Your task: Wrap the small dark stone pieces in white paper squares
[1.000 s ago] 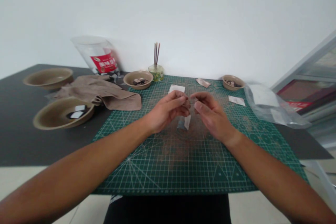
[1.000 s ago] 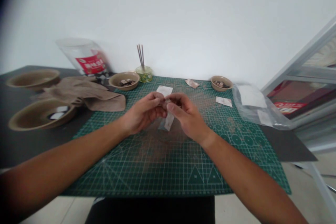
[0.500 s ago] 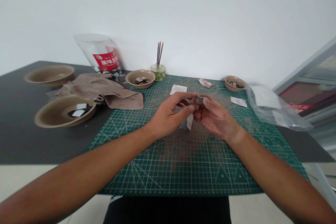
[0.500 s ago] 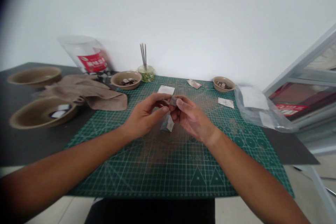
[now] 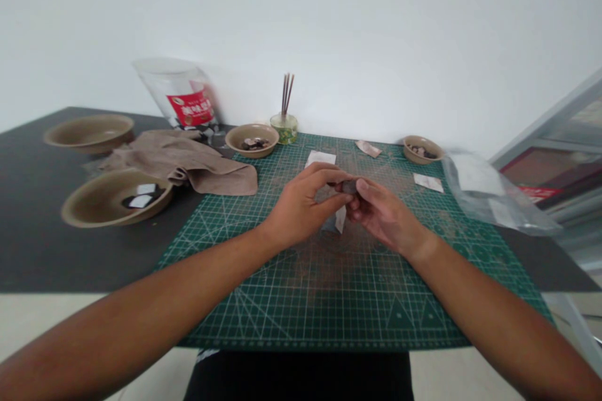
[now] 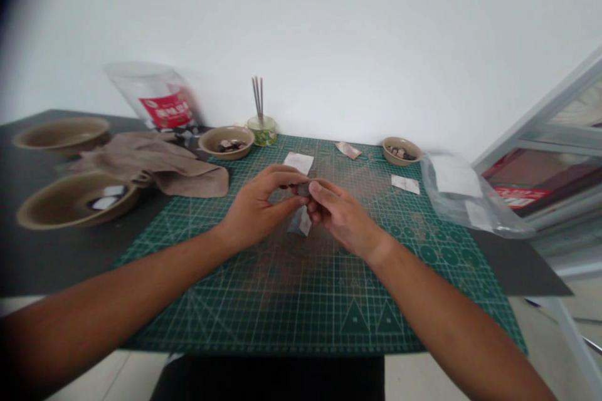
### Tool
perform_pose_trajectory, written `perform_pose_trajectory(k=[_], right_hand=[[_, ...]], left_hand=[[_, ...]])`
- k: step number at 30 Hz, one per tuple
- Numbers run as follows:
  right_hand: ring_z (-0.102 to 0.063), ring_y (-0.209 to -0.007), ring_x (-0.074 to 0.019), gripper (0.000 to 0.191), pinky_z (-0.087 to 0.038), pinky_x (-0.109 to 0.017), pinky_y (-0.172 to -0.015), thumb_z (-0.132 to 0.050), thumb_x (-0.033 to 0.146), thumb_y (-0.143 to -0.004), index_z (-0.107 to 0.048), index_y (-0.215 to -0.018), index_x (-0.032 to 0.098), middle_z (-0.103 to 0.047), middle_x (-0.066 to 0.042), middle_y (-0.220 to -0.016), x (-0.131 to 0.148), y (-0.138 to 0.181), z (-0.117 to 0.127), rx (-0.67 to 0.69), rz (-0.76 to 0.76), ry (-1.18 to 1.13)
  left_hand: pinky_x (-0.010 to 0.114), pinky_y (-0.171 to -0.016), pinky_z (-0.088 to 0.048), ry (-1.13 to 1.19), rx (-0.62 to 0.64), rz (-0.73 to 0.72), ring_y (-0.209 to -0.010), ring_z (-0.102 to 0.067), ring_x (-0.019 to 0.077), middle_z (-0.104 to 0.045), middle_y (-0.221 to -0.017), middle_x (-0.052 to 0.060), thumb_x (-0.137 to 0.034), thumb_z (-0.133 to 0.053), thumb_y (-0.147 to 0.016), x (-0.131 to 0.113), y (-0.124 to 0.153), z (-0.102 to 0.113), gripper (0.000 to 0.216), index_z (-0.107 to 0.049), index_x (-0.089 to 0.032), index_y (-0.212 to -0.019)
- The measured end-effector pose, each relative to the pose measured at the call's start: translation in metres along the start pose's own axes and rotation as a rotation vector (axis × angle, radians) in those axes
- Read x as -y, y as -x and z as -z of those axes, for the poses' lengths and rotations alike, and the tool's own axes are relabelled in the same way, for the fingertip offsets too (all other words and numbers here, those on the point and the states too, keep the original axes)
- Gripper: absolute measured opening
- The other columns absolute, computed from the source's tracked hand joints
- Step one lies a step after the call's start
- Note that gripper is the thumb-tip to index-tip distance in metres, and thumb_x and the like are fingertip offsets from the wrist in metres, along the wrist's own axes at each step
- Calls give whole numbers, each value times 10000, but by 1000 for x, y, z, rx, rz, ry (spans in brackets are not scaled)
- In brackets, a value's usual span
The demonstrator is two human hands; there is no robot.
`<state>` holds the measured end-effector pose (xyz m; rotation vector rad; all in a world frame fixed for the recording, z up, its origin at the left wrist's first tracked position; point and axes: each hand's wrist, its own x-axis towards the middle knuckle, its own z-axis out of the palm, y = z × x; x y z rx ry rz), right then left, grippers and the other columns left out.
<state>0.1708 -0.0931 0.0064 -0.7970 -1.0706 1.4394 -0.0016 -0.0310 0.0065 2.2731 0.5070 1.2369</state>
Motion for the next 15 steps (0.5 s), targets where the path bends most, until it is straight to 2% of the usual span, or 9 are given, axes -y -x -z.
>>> perform_pose_trajectory(k=[3,8,15], right_hand=[[-448,-677,-102,201,-376,-220,-594,-665,377,-894,-697,-999,209,-551,11,-818,0,1,-1,-4,71,152],[-440,-656,-112,151,-366,-247,-610,-673,345,-879,-651,-880,196,-521,34,-732,0,3,-3,-67,166,446],[-457,-648,-112,199,-372,-256,-611,-569,357,-941,-659,-871,195,-523,34,-705,0,2,-6,-106,225,539]], left_hand=[[301,-942,-487,-40,-8,-3,-1029,-624,157,-653,-1094,36,-227,-672,-892,1,0,0,221,-666,-200,-1112],[302,-943,-492,-108,-30,-32,-1038,-636,161,-677,-1081,36,-221,-684,-879,1,0,-1,170,-691,-198,-1047],[308,-907,-508,-143,-51,-104,-1002,-651,158,-690,-1050,31,-233,-709,-866,2,0,-2,155,-689,-206,-1017]])
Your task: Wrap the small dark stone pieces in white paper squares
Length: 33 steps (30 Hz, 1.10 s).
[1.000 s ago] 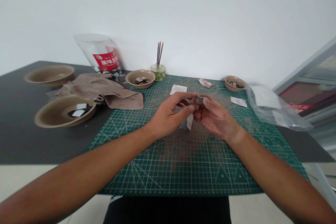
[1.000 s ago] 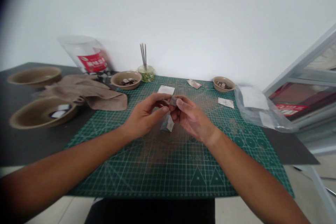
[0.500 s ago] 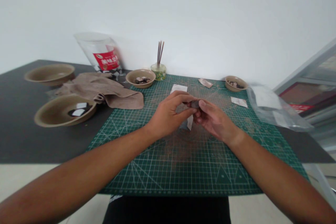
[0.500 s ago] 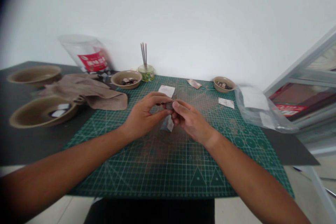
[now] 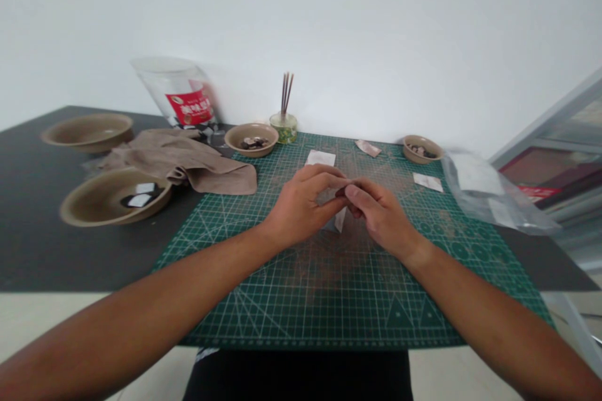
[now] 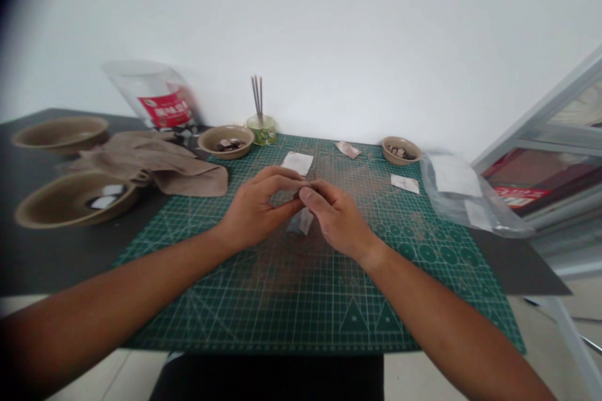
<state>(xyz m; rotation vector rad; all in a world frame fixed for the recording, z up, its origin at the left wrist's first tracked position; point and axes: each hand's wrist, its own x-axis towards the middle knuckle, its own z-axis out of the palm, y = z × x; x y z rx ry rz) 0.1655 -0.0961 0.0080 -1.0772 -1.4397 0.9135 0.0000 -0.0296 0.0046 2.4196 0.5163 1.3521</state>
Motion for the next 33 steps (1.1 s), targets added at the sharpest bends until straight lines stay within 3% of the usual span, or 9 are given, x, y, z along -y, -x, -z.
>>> perform_pose_trajectory(k=[15,22,25,28,31,33], right_hand=[[-489,-633,-126,205,-397,-255,-590,-497,288,-895,-639,-798,176,-550,9,-682,7,1,3,58,-85,-109],[-492,-650,-143,237,-399,-267,-591,-470,257,-882,-685,-925,168,-558,-6,-718,1,0,8,124,-72,-139],[-535,-686,-156,251,-434,-283,-644,-452,191,-870,-689,-953,188,-588,-5,-736,3,-1,14,166,-27,88],[-627,-908,-188,333,-468,-332,-856,-430,111,-865,-697,-1036,214,-692,-24,-913,5,-2,19,210,76,405],[-629,-1089,-221,398,-437,-387,-986,-423,76,-860,-687,-1120,221,-713,-46,-1118,2,-2,22,360,185,622],[-646,-1036,-233,375,-457,-396,-948,-441,77,-856,-688,-1106,209,-719,-62,-1093,-2,-2,24,459,215,727]], left_hand=[[317,-903,-517,77,19,26,-1013,-657,169,-684,-1067,44,-220,-703,-861,-1,2,3,167,-669,-197,-1023],[321,-924,-505,110,40,37,-1031,-645,168,-678,-1085,43,-230,-680,-874,-1,3,4,195,-655,-208,-1066],[331,-897,-512,150,22,150,-991,-646,179,-684,-1035,42,-292,-697,-854,0,2,4,199,-652,-197,-1024],[299,-723,-531,329,31,349,-788,-655,164,-680,-851,18,-367,-690,-845,6,0,5,253,-628,-181,-1005],[261,-603,-499,498,165,475,-654,-641,147,-660,-733,-9,-364,-662,-853,10,-1,8,234,-602,-174,-975],[255,-593,-491,503,308,507,-656,-655,152,-669,-726,-13,-334,-640,-857,10,-1,10,197,-597,-178,-970]])
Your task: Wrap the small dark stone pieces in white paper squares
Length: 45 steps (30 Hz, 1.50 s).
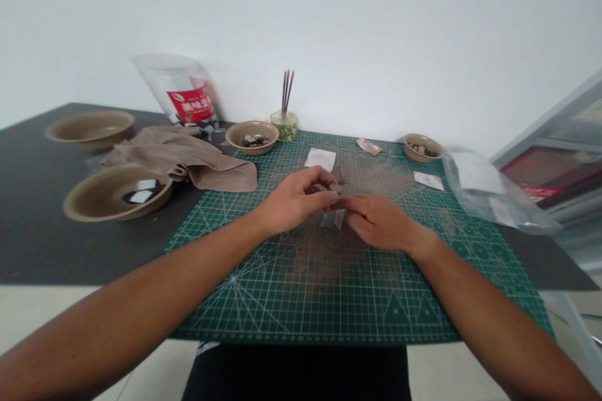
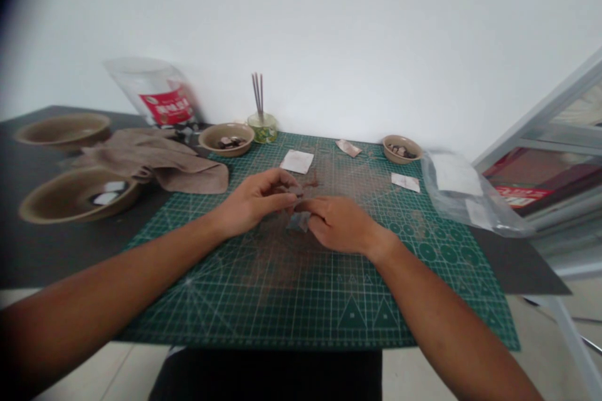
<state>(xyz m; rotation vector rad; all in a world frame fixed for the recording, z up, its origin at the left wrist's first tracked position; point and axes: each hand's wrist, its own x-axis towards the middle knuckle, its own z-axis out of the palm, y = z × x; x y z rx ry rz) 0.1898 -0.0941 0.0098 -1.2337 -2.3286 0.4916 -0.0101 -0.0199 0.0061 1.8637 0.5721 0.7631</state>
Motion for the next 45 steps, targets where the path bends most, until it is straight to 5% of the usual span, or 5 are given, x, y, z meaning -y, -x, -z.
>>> perform_pose_trajectory(k=[14,22,31,40,45], right_hand=[[-589,-798,-176,133,-439,-316,-726,-533,135,-877,-608,-972,191,-648,-25,-890,-13,4,11,114,-74,-78],[-615,-707,-143,146,-484,-271,-666,-524,188,-867,-653,-934,165,-676,-22,-825,-13,3,19,126,-272,-853],[-678,-803,-143,300,-558,-239,-678,-749,329,-823,-679,-1066,168,-718,-62,-952,-9,3,11,-38,-469,-1400],[-635,-816,-155,212,-519,-293,-738,-726,318,-821,-615,-960,202,-661,-17,-892,-7,-2,9,-190,-374,-1269],[-564,-728,-127,125,-456,-279,-686,-625,301,-888,-642,-984,223,-639,17,-858,-15,8,27,-226,-339,-632]], left_hand=[[236,-564,-460,-389,116,-24,-647,-633,139,-678,-796,-15,-362,-594,-898,1,4,-3,232,-629,-207,-1067],[388,-1059,-448,-390,-1,-354,-1197,-571,214,-600,-1250,73,-311,-657,-893,7,0,-6,245,-666,-239,-1127],[452,-1123,-389,-366,-106,-356,-1316,-460,256,-447,-1439,73,-330,-713,-862,11,-1,-3,285,-700,-289,-1143],[464,-1118,-350,-530,-133,-344,-1304,-465,265,-516,-1396,75,-369,-711,-857,4,1,-4,497,-579,-294,-1330],[471,-1065,-370,-633,27,-339,-1233,-512,266,-620,-1267,52,-350,-682,-865,1,6,-9,346,-648,-275,-1202]])
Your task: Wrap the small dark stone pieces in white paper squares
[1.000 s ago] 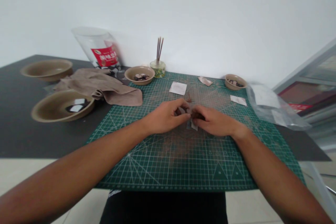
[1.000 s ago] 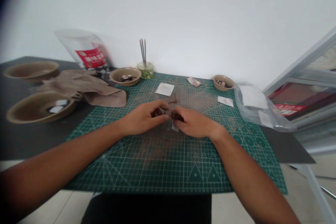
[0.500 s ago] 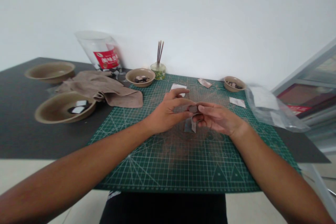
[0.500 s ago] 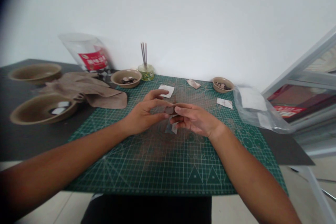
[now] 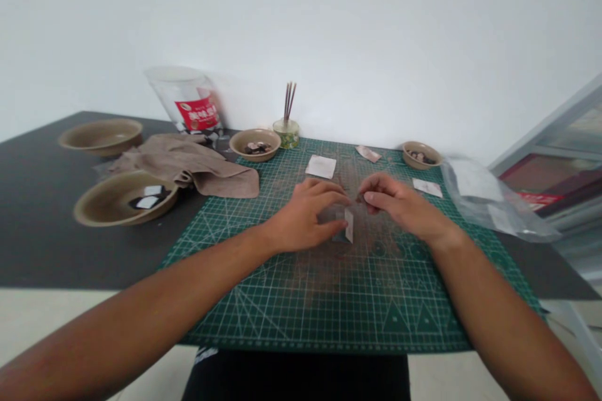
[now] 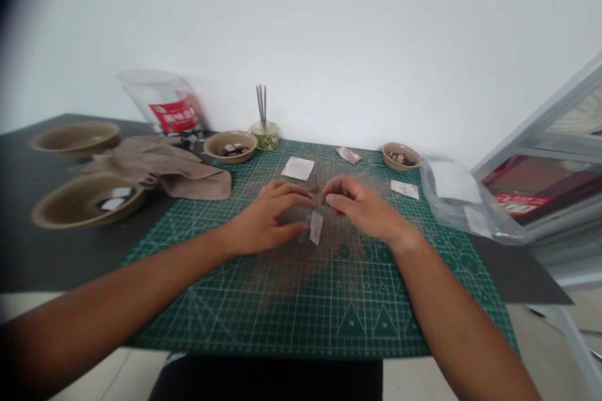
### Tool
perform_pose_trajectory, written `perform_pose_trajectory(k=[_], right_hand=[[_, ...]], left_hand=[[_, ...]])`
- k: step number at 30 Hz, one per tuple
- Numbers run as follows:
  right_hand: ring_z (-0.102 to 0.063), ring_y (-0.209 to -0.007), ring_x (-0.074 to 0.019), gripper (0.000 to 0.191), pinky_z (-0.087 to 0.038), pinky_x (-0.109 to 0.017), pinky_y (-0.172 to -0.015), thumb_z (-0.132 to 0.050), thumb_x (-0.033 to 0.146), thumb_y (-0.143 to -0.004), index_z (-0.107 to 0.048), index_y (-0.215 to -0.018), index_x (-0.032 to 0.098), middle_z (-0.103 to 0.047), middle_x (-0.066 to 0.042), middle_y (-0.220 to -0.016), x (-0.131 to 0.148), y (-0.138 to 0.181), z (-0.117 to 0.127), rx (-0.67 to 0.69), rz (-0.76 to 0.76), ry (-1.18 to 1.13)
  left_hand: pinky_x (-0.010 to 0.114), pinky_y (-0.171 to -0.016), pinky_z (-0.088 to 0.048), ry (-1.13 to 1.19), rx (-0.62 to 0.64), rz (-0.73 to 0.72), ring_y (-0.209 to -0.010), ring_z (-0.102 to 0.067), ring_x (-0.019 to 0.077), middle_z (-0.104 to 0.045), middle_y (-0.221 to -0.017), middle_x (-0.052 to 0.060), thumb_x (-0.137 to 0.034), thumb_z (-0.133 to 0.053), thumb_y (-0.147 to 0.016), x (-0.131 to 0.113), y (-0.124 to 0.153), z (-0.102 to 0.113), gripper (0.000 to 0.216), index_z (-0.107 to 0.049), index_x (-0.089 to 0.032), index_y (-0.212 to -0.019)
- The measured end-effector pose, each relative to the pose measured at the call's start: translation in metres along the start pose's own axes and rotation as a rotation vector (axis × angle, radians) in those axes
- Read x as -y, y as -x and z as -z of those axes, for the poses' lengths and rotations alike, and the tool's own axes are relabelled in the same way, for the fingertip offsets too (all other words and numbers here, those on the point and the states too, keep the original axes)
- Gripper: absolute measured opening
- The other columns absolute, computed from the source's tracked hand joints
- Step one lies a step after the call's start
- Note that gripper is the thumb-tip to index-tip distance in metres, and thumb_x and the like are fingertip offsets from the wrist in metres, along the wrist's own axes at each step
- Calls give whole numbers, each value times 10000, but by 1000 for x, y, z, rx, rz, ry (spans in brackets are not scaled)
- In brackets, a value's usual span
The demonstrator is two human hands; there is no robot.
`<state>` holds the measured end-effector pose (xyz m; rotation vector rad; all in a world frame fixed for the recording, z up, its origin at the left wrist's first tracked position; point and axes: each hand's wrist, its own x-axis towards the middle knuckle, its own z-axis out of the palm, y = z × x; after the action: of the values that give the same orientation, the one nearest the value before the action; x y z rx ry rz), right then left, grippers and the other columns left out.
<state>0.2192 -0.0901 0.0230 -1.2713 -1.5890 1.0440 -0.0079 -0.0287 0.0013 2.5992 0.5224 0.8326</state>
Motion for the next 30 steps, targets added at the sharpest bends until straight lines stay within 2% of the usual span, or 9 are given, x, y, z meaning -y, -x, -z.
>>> perform_pose_trajectory(k=[2,5,9,14,20,24,26,30], right_hand=[[-579,-779,-144,159,-451,-293,-712,-586,309,-921,-660,-1040,235,-657,5,-899,1,4,5,36,56,279],[-605,-827,-171,181,-457,-320,-747,-563,320,-944,-676,-1054,231,-670,-23,-929,-2,10,2,152,142,542],[-616,-907,-204,196,-465,-363,-820,-560,350,-959,-665,-1066,224,-673,-54,-983,-10,14,-14,218,287,724],[-604,-928,-236,196,-464,-409,-858,-527,353,-982,-641,-1039,204,-677,-84,-987,-16,14,-30,171,394,914],[-596,-936,-215,185,-490,-381,-852,-514,333,-992,-627,-1021,189,-643,-73,-1002,-15,14,-30,239,351,893],[-580,-983,-188,99,-485,-349,-902,-521,191,-967,-610,-1010,188,-624,-63,-1034,-11,16,-27,274,343,768],[-571,-1032,-180,129,-471,-338,-943,-522,116,-939,-607,-1001,190,-625,-60,-1071,-10,16,-26,287,358,716],[-577,-1025,-181,127,-469,-351,-942,-530,112,-935,-604,-993,197,-644,-49,-1055,-10,15,-24,324,363,699]], left_hand=[[507,-1054,-361,-59,101,-16,-1268,-477,295,-599,-1319,39,-381,-677,-864,-1,3,-3,318,-672,-304,-1173],[546,-1031,-359,-137,152,14,-1285,-447,334,-562,-1371,48,-433,-670,-857,0,7,-9,262,-708,-295,-1076],[558,-1001,-378,-162,165,114,-1256,-455,348,-552,-1365,63,-481,-670,-840,4,10,-15,311,-680,-280,-1077],[572,-1017,-363,-200,165,156,-1249,-451,362,-506,-1408,67,-506,-668,-818,4,9,-14,391,-641,-277,-1133],[557,-1058,-319,-241,252,85,-1301,-401,361,-450,-1459,63,-422,-605,-862,1,11,-5,265,-655,-255,-1060],[540,-1038,-329,-227,289,81,-1265,-436,345,-517,-1391,48,-401,-602,-862,1,11,-3,269,-645,-263,-1089],[522,-1049,-317,-216,299,61,-1258,-444,328,-559,-1344,30,-369,-605,-860,1,11,-2,252,-645,-265,-1086],[477,-1056,-307,-210,298,17,-1221,-468,297,-632,-1219,21,-334,-604,-863,-1,10,0,193,-660,-246,-1026]])
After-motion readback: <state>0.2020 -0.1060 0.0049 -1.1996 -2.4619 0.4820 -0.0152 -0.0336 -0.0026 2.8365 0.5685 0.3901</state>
